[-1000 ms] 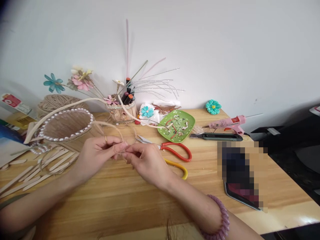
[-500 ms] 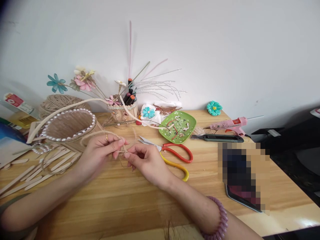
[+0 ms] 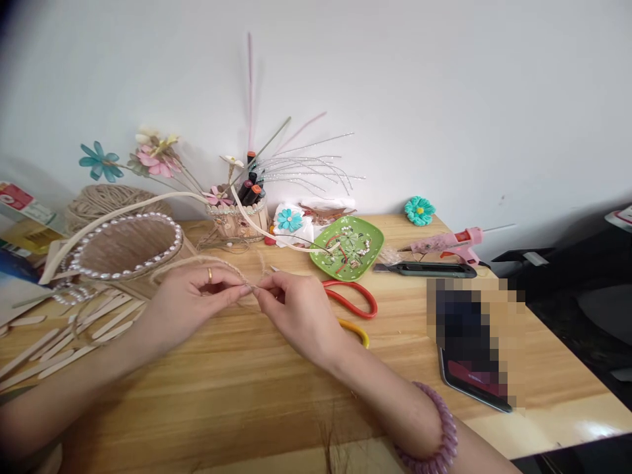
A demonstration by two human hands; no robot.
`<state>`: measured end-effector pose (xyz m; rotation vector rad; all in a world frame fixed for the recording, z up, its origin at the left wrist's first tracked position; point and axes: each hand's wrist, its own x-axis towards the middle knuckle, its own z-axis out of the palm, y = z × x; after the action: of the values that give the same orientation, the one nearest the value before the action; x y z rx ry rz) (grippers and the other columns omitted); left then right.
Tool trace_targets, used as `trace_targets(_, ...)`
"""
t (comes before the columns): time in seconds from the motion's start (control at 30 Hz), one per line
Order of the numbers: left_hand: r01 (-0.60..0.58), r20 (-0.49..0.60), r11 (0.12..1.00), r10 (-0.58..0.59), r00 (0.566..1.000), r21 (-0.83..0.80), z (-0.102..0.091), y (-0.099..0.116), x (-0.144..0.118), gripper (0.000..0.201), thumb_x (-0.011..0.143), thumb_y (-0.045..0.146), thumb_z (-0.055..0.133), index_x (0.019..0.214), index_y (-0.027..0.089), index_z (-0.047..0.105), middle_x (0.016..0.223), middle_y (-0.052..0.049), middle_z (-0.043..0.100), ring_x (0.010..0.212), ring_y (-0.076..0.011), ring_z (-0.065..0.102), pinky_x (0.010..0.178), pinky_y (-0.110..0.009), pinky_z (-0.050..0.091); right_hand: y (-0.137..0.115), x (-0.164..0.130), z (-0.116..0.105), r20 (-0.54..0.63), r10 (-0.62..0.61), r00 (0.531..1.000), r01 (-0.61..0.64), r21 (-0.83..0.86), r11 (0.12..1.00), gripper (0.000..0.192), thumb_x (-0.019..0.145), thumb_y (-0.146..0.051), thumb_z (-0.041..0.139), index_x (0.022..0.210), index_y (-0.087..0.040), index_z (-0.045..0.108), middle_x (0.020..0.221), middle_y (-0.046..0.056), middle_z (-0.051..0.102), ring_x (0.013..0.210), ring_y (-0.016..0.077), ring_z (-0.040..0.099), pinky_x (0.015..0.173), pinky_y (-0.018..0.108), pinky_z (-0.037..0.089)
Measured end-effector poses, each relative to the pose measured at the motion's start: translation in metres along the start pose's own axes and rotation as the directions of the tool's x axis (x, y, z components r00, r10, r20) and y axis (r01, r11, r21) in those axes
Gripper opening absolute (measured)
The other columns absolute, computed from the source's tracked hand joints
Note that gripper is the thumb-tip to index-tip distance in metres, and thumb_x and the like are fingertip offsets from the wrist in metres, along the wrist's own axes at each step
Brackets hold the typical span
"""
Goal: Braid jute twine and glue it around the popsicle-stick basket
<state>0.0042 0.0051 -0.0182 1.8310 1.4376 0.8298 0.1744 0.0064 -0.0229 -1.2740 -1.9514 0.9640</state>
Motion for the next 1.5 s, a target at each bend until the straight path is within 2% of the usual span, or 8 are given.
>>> trace_targets(0.17, 0.167, -0.062, 0.983, -0.172, 0.983, -0.074, 0.004, -0.001, 0.001, 0.016, 0.074, 0.033, 0.059, 0.069, 0.02, 0.067, 0.067, 0.001, 0.067, 0.061, -0.0141, 0.056, 0.058, -0.024, 0.041, -0.001, -0.001, -0.003, -0.151, -0.148, 0.977, 0.089, -0.341, 0.936, 0.016, 0.082, -0.023, 0.054, 0.073, -0.015, 0.064, 0.066, 0.003, 0.067, 0.053, 0.0122, 0.055, 0.051, 0.022, 0.035)
trace_targets(0.37, 0.246, -0.065, 0.904, -0.285, 0.956, -0.349, 0.008, 0.002, -0.002, 0.014, 0.071, 0.03, 0.062, 0.066, 0.017, 0.065, 0.045, 0.005, 0.054, 0.044, -0.0093, 0.046, 0.047, -0.021, 0.036, -0.002, -0.011, 0.01, -0.044, -0.213, 0.976, 0.2, -0.203, 0.959, 0.018, 0.084, -0.019, 0.048, 0.078, -0.017, 0.065, 0.068, 0.003, 0.067, 0.055, 0.0123, 0.056, 0.052, 0.022, 0.038)
trace_targets(0.6, 0.239, 0.057, 0.592, -0.309, 0.949, -0.77, 0.01, 0.009, -0.007, 0.012, 0.066, 0.025, 0.068, 0.066, 0.016, 0.059, 0.059, 0.004, 0.061, 0.046, -0.005, 0.045, 0.044, -0.016, 0.035, 0.001, -0.009, 0.009, -0.057, -0.15, 0.987, 0.144, -0.09, 0.985, 0.016, 0.077, -0.017, 0.053, 0.077, -0.019, 0.068, 0.071, 0.004, 0.069, 0.059, 0.0137, 0.057, 0.054, 0.023, 0.04)
trace_targets(0.7, 0.22, 0.039, 0.63, -0.287, 0.957, -0.745, 0.011, 0.008, -0.007, 0.011, 0.068, 0.024, 0.068, 0.068, 0.017, 0.059, 0.06, 0.005, 0.06, 0.046, -0.0047, 0.045, 0.043, -0.015, 0.035, -0.002, -0.002, 0.0, -0.106, 0.094, 0.99, -0.059, 0.296, 0.953, 0.02, 0.072, -0.015, 0.051, 0.086, -0.016, 0.066, 0.085, 0.005, 0.07, 0.051, 0.0099, 0.055, 0.048, 0.022, 0.041)
trace_targets(0.83, 0.193, 0.023, 0.755, -0.229, 0.973, -0.627, 0.014, 0.003, -0.006, 0.009, 0.068, 0.025, 0.067, 0.069, 0.016, 0.065, 0.057, 0.004, 0.06, 0.046, -0.0059, 0.045, 0.044, -0.018, 0.037, -0.003, 0.004, -0.001, 0.151, 0.17, 0.974, -0.227, 0.634, 0.739, 0.03, 0.072, -0.025, 0.059, 0.1, -0.014, 0.061, 0.09, 0.006, 0.068, 0.052, 0.0096, 0.059, 0.048, 0.022, 0.044)
trace_targets(1.0, 0.253, 0.009, 0.851, -0.281, 0.96, -0.461, 0.015, 0.002, -0.004, 0.008, 0.064, 0.023, 0.065, 0.06, 0.016, 0.064, 0.049, 0.004, 0.058, 0.045, -0.0086, 0.047, 0.046, -0.021, 0.039, 0.0, 0.003, 0.001, 0.23, 0.039, 0.972, -0.152, 0.499, 0.853, 0.019, 0.076, -0.03, 0.061, 0.084, -0.014, 0.068, 0.076, 0.002, 0.067, 0.074, 0.0149, 0.061, 0.07, 0.026, 0.046)
trace_targets(1.13, 0.297, 0.065, 0.874, -0.295, 0.953, -0.386, 0.014, 0.005, -0.003, 0.008, 0.063, 0.022, 0.064, 0.057, 0.017, 0.063, 0.05, 0.004, 0.059, 0.048, -0.0099, 0.049, 0.048, -0.021, 0.039, 0.001, 0.002, -0.001, 0.225, 0.006, 0.974, -0.085, 0.342, 0.936, 0.02, 0.083, -0.029, 0.054, 0.081, -0.014, 0.068, 0.076, 0.003, 0.066, 0.074, 0.0155, 0.058, 0.068, 0.026, 0.045)
trace_targets(1.5, 0.296, 0.151, 0.796, -0.256, 0.955, -0.528, 0.012, 0.008, -0.005, 0.008, 0.062, 0.023, 0.067, 0.058, 0.017, 0.066, 0.057, 0.001, 0.063, 0.055, -0.0112, 0.052, 0.055, -0.023, 0.043, 0.005, 0.005, 0.003, 0.103, 0.03, 0.994, -0.08, 0.527, 0.846, 0.029, 0.075, -0.043, 0.062, 0.068, -0.015, 0.059, 0.062, -0.001, 0.056, 0.056, 0.009, 0.047, 0.052, 0.022, 0.038)
